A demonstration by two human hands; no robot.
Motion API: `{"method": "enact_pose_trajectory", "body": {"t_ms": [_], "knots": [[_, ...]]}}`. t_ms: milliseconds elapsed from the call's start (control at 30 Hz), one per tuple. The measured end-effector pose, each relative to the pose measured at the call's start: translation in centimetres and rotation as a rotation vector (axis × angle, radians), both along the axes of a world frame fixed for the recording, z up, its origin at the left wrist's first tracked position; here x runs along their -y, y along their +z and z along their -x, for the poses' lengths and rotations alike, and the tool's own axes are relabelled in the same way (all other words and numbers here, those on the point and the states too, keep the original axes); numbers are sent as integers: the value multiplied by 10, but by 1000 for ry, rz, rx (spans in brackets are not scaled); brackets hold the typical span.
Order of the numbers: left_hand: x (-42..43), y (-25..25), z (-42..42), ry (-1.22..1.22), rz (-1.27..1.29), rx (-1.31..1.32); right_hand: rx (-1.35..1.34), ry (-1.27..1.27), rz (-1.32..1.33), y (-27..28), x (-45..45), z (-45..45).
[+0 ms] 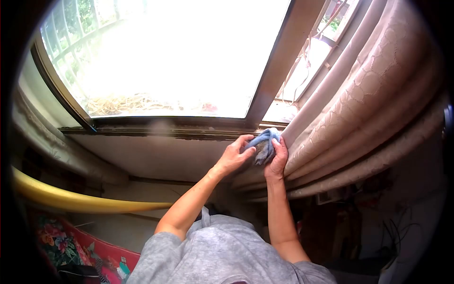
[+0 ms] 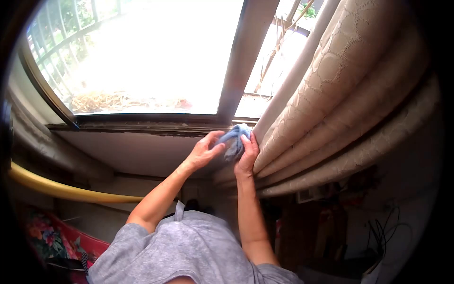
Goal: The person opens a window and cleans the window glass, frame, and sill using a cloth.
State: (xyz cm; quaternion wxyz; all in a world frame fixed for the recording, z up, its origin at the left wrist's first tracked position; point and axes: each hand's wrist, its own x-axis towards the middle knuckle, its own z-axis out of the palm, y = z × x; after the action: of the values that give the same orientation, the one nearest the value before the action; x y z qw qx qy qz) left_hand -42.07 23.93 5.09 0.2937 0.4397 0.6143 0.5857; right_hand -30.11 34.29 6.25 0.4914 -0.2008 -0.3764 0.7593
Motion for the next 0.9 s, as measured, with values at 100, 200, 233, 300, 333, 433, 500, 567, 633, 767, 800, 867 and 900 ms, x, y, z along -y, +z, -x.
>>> {"method": "enact_pose_trajectory", "body": {"t_ms": [100, 200, 233, 300, 333, 433, 500, 567, 633, 767, 800, 867, 900], "knots": [[-30, 2, -16, 187, -157, -275, 56, -160, -150, 2, -18, -4], [-49, 44, -21, 387, -285, -688, 548, -549, -568, -4, -39, 2], [-57, 46, -17, 437, -336, -852, 827, -710, -855, -8, -49, 4], [-65, 32, -8, 455, -255, -1130, 1091, -440, -1114, -14, -58, 3], [-64, 15, 1, 439, -173, -1224, 1286, -323, -1192, -12, -49, 8], [-46, -25, 22, 479, -65, -1275, 1285, -420, -1242, -29, -33, 32], [-25, -15, 29, 528, 119, -1250, 1192, -265, -1236, -20, -21, 47], [-6, -13, 48, 670, 164, -1140, 1065, -74, -1161, -14, -7, 63], [16, -10, 72, 796, 133, -882, 766, 191, -890, -15, 4, 80], [50, 39, 89, 1129, -167, -625, 487, 166, -799, 33, 35, 100], [55, 46, 90, 1148, -209, -638, 506, 88, -902, 34, 32, 103], [60, 35, 87, 1110, -130, -746, 525, -64, -1113, 34, 24, 108], [64, 27, 86, 1100, -89, -803, 655, -158, -1267, 30, 18, 108]]}}
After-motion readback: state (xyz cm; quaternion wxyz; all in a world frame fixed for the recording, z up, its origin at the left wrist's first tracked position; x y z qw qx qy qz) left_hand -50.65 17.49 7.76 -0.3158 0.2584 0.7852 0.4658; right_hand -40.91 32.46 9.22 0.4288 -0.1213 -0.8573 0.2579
